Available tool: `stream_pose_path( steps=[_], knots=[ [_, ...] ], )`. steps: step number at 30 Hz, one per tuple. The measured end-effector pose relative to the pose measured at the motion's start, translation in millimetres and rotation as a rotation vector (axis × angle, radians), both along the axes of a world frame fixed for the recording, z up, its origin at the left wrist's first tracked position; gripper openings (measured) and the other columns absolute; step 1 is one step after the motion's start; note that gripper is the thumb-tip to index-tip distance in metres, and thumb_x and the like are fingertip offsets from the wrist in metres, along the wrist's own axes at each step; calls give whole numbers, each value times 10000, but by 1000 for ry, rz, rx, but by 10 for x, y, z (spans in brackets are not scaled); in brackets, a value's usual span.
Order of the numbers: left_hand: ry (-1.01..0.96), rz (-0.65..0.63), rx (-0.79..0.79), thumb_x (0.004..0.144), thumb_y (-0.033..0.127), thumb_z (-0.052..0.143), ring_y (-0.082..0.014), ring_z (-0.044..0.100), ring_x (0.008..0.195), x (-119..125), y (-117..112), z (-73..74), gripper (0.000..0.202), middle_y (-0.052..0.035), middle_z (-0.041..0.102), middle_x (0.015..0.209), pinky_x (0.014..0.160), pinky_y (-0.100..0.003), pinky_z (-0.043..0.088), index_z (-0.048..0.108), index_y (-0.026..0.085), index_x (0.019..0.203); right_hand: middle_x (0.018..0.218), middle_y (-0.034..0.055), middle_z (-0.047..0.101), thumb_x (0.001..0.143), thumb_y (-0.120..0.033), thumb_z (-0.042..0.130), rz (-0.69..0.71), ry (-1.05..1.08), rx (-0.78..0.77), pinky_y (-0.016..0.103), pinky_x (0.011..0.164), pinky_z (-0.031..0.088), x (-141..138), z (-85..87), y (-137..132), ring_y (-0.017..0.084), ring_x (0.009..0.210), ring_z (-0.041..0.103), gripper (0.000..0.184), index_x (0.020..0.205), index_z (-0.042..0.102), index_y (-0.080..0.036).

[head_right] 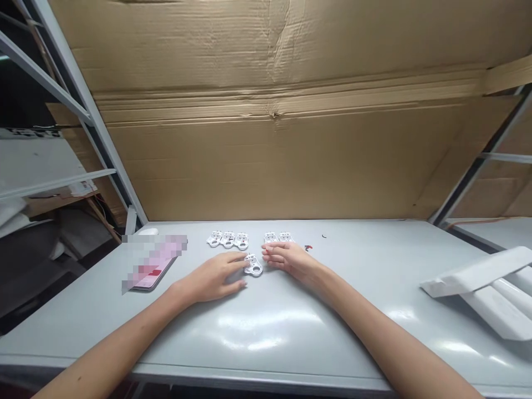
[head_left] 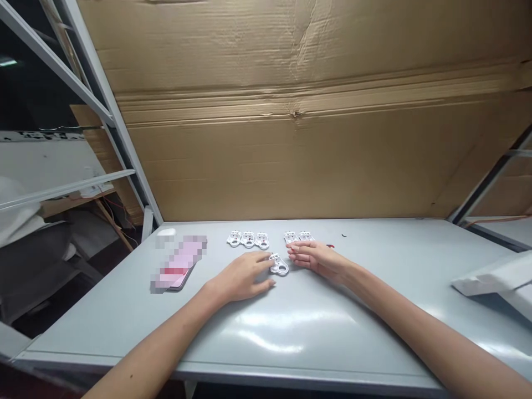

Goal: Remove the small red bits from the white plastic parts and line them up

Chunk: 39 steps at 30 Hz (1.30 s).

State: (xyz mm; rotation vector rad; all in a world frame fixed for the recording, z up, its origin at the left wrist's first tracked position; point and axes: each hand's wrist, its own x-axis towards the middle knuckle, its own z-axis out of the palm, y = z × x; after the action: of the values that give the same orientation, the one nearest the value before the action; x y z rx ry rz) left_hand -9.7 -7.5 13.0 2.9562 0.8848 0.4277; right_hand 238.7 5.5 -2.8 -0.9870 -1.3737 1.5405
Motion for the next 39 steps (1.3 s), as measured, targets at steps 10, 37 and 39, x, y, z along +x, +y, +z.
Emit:
stream_pose_path(
  steps=[10, 37, 39],
  knots=[
    [3, -2, -5, 954, 329, 555, -290, 592, 1153, 18, -9, 5, 292, -145, 614, 1260, 981, -397, 470, 634, 166, 1182, 802, 19, 651, 812, -450, 733, 77, 4, -69, 302, 813, 508, -14, 132, -82, 148, 776, 630, 278, 809, 656, -183],
    [-48, -58, -72, 958, 332, 545, -281, 565, 1208, 51, -56, -6, 355, -115, 549, 1380, 1008, -407, 464, 561, 229, 1297, 867, 80, 747, 810, -418, 693, -108, -279, 199, 360, 780, 540, -98, 27, -54, 225, 805, 698, 245, 911, 673, -196],
    [-56, -46, -53, 968, 348, 530, -288, 556, 1223, 49, -55, -4, 340, -122, 542, 1389, 1020, -421, 457, 577, 228, 1283, 826, 58, 738, 815, -406, 676, -138, -366, 312, 337, 732, 523, -95, 28, -58, 214, 764, 677, 208, 821, 680, -199]
  ],
)
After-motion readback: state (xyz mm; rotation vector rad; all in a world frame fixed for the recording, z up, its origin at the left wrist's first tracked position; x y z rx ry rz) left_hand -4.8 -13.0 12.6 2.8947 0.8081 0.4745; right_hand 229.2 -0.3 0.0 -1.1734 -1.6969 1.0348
